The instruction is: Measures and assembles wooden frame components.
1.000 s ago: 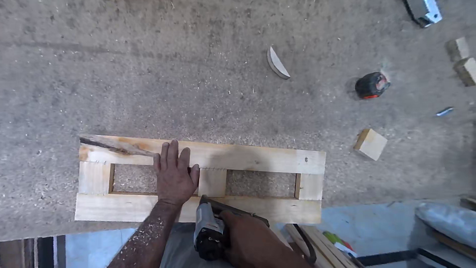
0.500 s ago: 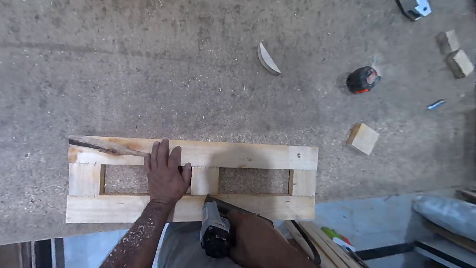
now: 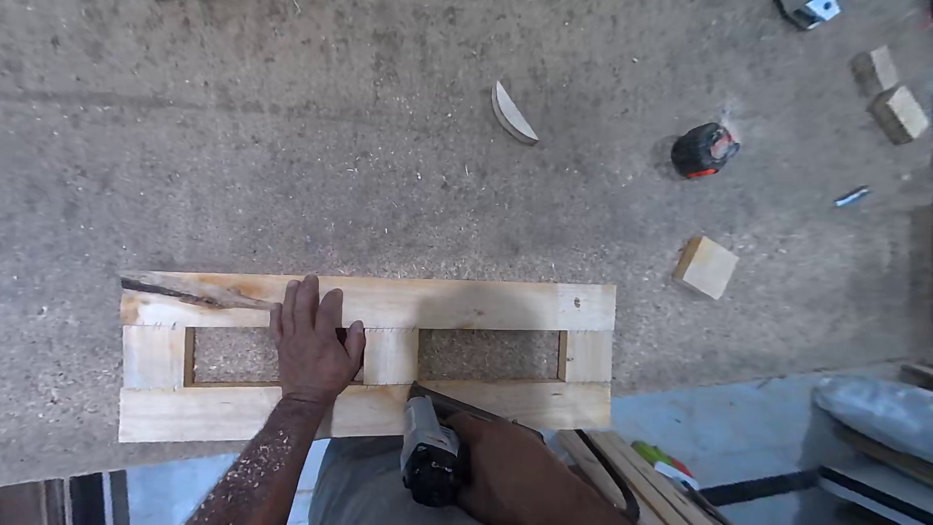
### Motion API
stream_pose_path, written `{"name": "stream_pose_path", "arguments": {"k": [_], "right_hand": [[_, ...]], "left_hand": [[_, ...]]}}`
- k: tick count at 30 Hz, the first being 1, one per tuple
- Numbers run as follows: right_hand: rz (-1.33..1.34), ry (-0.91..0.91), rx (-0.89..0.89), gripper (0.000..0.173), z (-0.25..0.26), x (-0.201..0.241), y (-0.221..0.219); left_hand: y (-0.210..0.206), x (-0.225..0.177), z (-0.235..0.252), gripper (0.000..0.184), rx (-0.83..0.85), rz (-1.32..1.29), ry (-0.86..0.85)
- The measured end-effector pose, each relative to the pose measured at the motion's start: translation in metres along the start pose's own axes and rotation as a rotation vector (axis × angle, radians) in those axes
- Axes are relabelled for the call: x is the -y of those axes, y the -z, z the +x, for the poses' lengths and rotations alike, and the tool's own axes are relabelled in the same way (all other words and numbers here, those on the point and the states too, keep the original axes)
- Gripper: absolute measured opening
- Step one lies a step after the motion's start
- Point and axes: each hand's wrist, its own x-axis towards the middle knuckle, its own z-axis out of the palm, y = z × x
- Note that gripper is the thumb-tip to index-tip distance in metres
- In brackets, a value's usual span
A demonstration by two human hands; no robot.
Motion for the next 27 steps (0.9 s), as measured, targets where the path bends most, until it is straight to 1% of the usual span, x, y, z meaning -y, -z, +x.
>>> {"name": "stream_pose_path", "arguments": {"k": [5, 9, 11, 14, 15, 16, 17, 19, 21, 24, 27], "right_hand": [[-0.038, 0.005, 0.023, 0.059, -0.001, -0.001, 0.005], [-0.014, 0.0, 0.024, 0.05, -0.004, 0.004, 0.009], [0.034, 0.009, 0.008, 0.052, -0.005, 0.002, 0.007], [0.114, 0.032, -0.06, 0.067, -0.014, -0.018, 0.003], [0.144, 0.017, -0.104, 0.07, -0.02, -0.029, 0.004], [0.169, -0.006, -0.166, 0.069, -0.027, -0.043, 0.007], [0.188, -0.039, -0.244, 0.066, -0.036, -0.059, 0.011], [0.212, -0.12, -0.412, 0.066, -0.05, -0.099, 0.025], [0.221, -0.219, -0.561, 0.06, -0.057, -0.14, 0.047], [0.189, -0.29, -0.81, 0.061, -0.045, -0.201, 0.094], [0.107, -0.312, -1.06, 0.079, -0.023, -0.241, 0.144]], "left_hand": [[0.0, -0.001, 0.001, 0.059, 0.002, 0.002, 0.005], [0.0, 0.0, 0.001, 0.059, -0.002, 0.008, 0.007], [0.001, -0.001, 0.001, 0.059, -0.008, 0.011, 0.007], [0.003, -0.002, 0.003, 0.061, -0.02, 0.025, 0.003], [0.004, -0.003, 0.003, 0.061, -0.019, 0.03, 0.005], [0.005, -0.003, 0.003, 0.062, -0.018, 0.035, 0.009], [0.004, -0.003, 0.003, 0.062, -0.018, 0.039, 0.013], [0.004, -0.003, 0.003, 0.064, -0.027, 0.049, 0.01], [0.006, -0.005, 0.004, 0.063, -0.027, 0.058, 0.014], [0.015, -0.007, 0.005, 0.061, -0.012, 0.033, 0.008], [0.036, -0.013, -0.001, 0.06, 0.095, -0.069, 0.016]]}}
